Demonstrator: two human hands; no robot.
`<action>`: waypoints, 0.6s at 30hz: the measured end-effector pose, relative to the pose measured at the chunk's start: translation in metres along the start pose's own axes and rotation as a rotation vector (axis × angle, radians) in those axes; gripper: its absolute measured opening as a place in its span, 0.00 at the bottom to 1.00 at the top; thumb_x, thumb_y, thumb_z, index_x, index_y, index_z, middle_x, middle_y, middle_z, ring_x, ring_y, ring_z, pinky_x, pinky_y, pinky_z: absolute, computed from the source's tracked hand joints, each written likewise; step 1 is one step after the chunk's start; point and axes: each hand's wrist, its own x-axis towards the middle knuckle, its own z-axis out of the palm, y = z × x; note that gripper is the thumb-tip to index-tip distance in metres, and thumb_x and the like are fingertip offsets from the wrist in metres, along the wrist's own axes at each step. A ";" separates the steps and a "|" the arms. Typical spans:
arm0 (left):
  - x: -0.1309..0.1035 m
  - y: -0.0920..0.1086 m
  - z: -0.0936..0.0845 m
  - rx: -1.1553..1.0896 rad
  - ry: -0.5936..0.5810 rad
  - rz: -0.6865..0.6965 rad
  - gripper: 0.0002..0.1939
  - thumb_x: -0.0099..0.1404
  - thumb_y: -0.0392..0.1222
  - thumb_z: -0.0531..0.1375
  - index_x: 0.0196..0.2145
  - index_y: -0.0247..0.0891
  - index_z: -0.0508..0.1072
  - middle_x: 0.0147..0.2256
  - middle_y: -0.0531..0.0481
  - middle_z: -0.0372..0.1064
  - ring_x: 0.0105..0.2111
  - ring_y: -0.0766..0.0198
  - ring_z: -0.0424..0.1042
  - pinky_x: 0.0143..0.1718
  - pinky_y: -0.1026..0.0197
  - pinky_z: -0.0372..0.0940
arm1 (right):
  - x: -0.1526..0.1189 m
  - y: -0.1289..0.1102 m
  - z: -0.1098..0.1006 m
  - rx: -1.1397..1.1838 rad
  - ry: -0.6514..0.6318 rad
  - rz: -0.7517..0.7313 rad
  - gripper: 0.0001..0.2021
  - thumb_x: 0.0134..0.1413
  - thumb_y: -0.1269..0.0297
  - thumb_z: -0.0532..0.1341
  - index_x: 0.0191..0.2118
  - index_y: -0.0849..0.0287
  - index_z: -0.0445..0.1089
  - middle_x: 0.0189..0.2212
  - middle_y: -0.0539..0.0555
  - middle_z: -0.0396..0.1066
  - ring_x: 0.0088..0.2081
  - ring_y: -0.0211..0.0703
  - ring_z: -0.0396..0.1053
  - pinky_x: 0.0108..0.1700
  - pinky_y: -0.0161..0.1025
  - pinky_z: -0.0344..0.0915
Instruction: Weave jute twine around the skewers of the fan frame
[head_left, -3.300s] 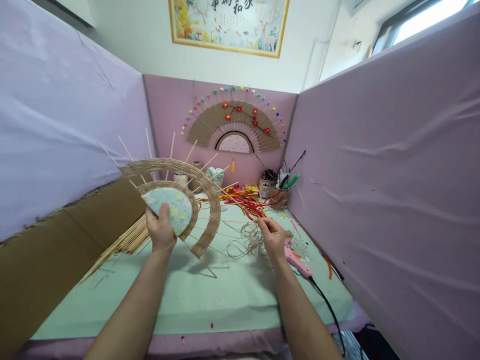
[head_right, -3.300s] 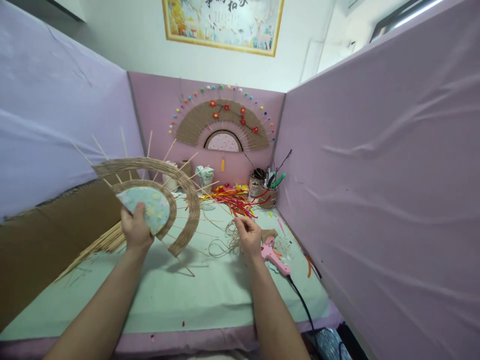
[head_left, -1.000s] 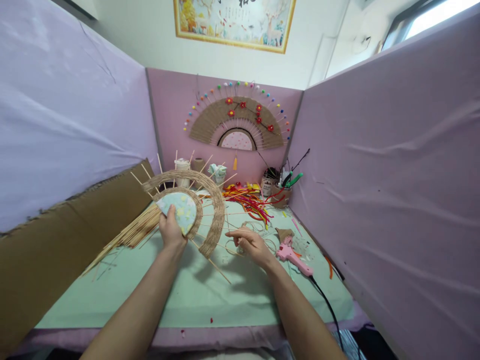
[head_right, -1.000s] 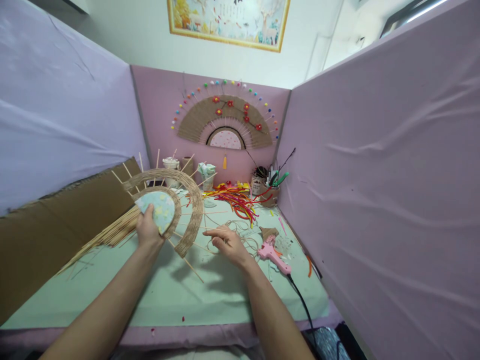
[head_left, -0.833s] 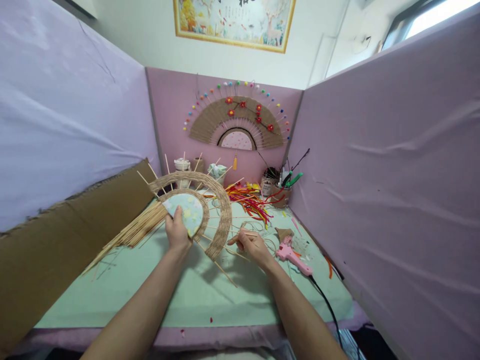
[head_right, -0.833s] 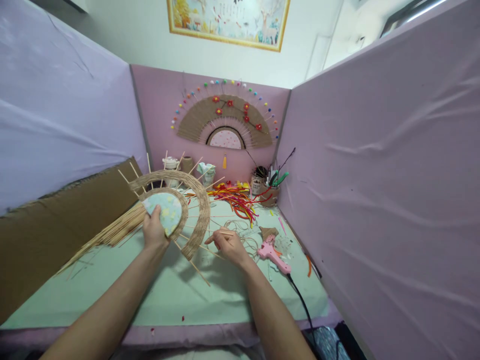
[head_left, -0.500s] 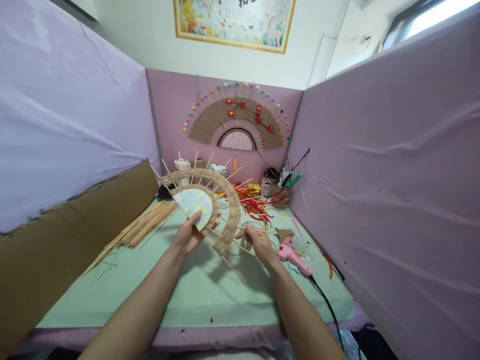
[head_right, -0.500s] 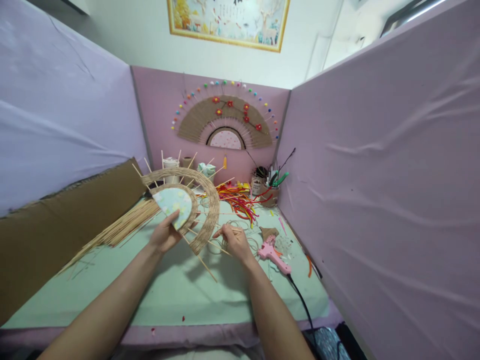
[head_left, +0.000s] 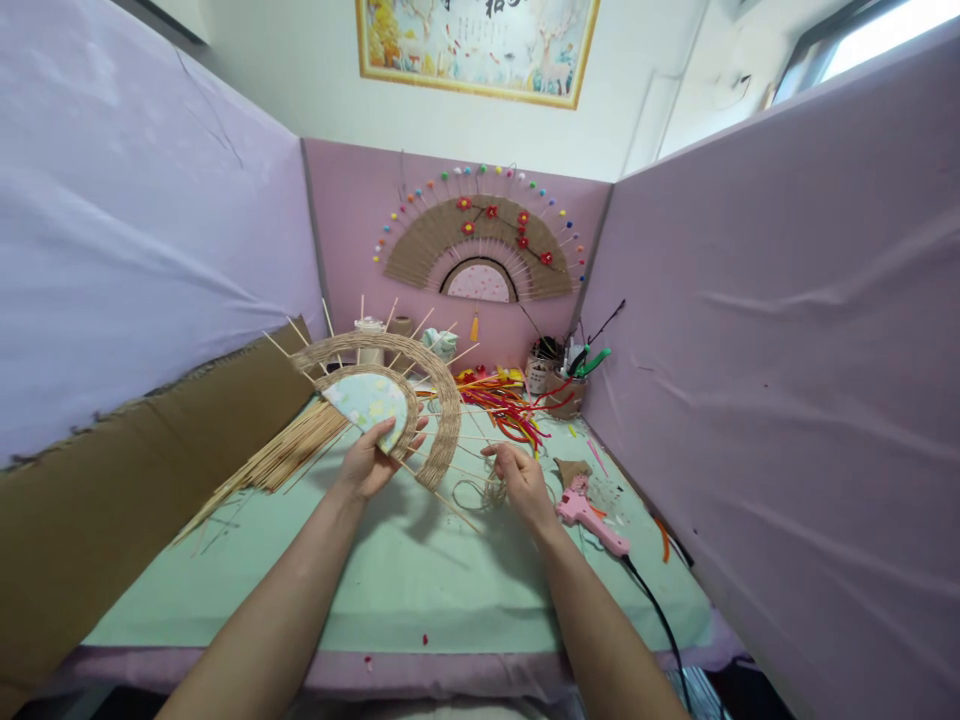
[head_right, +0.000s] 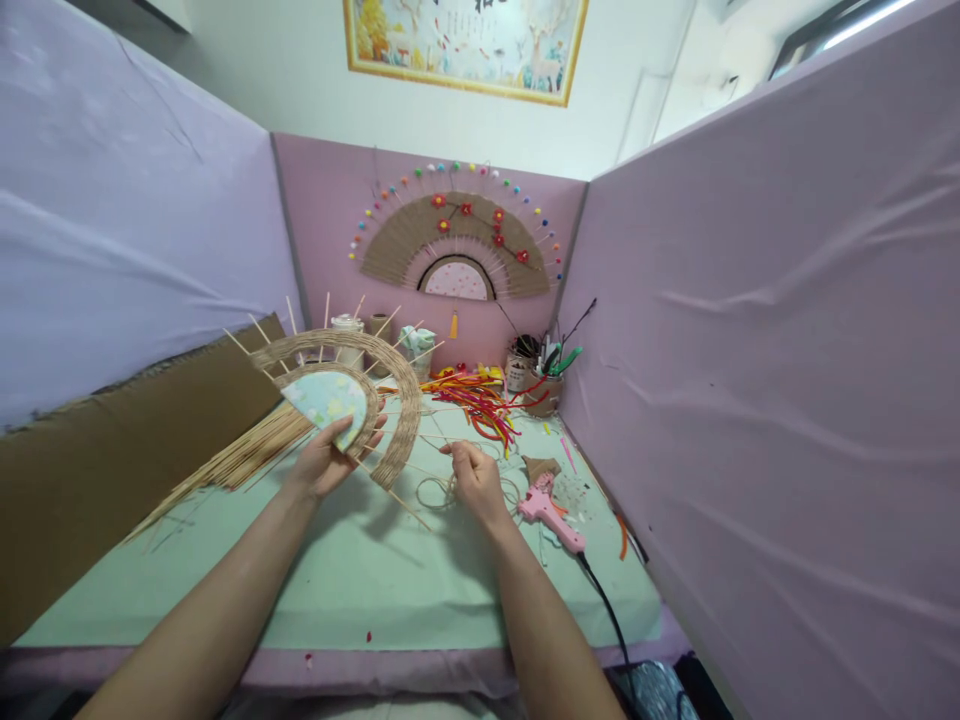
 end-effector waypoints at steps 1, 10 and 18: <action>0.000 0.001 -0.001 -0.001 0.003 0.009 0.23 0.60 0.29 0.54 0.54 0.32 0.63 0.47 0.37 0.70 0.43 0.53 0.73 0.42 0.52 0.71 | 0.000 0.000 0.000 -0.036 0.033 -0.033 0.20 0.59 0.52 0.49 0.35 0.62 0.72 0.22 0.51 0.64 0.26 0.39 0.62 0.29 0.35 0.58; 0.001 0.003 0.001 -0.003 0.061 0.094 0.22 0.60 0.29 0.55 0.53 0.32 0.65 0.48 0.37 0.70 0.44 0.52 0.73 0.42 0.52 0.71 | -0.001 0.001 -0.001 -0.180 0.140 -0.164 0.16 0.60 0.57 0.50 0.33 0.62 0.71 0.29 0.55 0.70 0.33 0.42 0.66 0.37 0.37 0.60; 0.003 0.003 0.000 -0.022 0.068 0.152 0.22 0.59 0.28 0.55 0.52 0.31 0.65 0.47 0.37 0.70 0.43 0.53 0.73 0.41 0.53 0.72 | -0.002 0.002 -0.001 -0.238 0.157 -0.224 0.16 0.59 0.59 0.51 0.26 0.60 0.69 0.23 0.53 0.66 0.27 0.40 0.63 0.33 0.37 0.58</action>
